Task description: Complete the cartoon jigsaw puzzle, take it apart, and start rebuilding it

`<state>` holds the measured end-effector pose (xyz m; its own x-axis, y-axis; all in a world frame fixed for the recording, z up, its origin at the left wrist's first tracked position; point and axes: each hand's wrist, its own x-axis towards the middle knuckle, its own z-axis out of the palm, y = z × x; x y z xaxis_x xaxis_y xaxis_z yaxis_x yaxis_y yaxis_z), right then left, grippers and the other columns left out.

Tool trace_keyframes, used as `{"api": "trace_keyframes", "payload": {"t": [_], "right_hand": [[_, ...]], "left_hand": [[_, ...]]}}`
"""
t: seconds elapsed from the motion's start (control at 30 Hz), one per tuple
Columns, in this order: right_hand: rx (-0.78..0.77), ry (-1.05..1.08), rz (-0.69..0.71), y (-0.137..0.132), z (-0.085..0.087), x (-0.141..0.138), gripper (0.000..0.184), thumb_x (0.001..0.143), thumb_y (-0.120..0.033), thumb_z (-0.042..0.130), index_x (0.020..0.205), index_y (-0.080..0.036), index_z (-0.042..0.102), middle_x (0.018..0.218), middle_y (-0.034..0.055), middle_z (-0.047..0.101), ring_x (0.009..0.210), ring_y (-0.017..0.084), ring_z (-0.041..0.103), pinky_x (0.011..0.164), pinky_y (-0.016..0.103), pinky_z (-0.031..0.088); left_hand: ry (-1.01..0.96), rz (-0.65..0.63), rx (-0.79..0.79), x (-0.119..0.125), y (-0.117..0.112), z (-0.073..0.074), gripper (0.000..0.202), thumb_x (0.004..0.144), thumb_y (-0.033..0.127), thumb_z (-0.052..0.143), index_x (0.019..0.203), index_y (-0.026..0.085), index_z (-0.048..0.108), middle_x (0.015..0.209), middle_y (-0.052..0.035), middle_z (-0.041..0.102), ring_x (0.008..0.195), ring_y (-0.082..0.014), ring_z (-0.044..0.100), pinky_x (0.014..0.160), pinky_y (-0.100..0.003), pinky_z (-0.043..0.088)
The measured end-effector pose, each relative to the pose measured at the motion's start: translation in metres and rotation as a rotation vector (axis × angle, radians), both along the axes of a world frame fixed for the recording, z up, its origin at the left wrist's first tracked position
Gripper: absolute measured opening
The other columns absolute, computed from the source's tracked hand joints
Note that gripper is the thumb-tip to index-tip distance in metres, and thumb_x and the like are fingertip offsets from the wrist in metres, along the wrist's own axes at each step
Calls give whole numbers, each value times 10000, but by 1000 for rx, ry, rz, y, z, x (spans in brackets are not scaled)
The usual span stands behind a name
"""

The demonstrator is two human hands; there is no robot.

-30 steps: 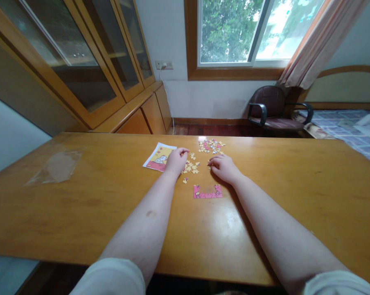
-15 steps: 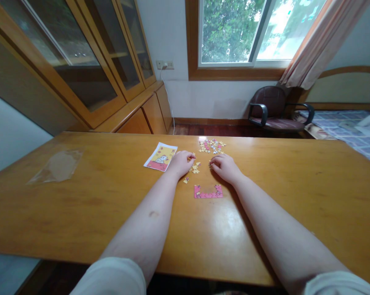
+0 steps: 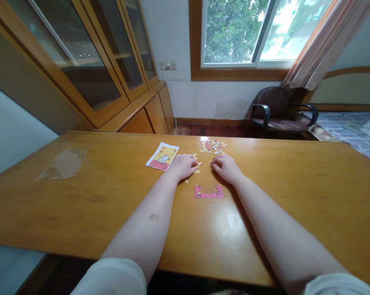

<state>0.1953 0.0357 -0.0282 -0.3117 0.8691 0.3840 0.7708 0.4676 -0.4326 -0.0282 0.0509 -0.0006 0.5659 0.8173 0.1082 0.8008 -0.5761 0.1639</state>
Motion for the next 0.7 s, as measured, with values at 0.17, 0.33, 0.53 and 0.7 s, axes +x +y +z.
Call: {"api": "trace_keyframes", "payload": {"t": [0.17, 0.33, 0.53, 0.7], "right_hand": [[-7, 5, 3, 0, -1, 0, 140, 820, -200, 560, 775, -199, 692, 899, 49, 697, 888, 187, 596, 872, 325, 446], [-27, 10, -1, 0, 0, 0, 145, 824, -206, 556, 773, -204, 692, 898, 52, 695, 897, 182, 594, 881, 321, 439], [-29, 12, 3, 0, 1, -1, 148, 828, -211, 553, 777, -196, 692, 903, 54, 695, 898, 184, 594, 881, 325, 439], [-34, 22, -3, 0, 1, -1, 146, 828, -211, 553, 776, -198, 689, 896, 53, 694, 890, 183, 597, 877, 326, 443]], "left_hand": [[9, 38, -32, 3, 0, 2, 193, 805, 331, 587, 894, 237, 731, 949, -48, 687, 901, -196, 610, 835, -297, 444], [23, 72, -58, 5, -1, 4, 172, 800, 321, 595, 875, 233, 723, 939, -50, 686, 882, -203, 619, 827, -300, 455], [8, 49, -49, 4, -2, 3, 220, 822, 317, 571, 987, 249, 700, 987, -54, 679, 914, -212, 621, 822, -302, 459], [3, 23, -33, 4, -2, 3, 219, 824, 330, 576, 991, 254, 697, 978, -47, 676, 914, -210, 618, 819, -302, 458]]}}
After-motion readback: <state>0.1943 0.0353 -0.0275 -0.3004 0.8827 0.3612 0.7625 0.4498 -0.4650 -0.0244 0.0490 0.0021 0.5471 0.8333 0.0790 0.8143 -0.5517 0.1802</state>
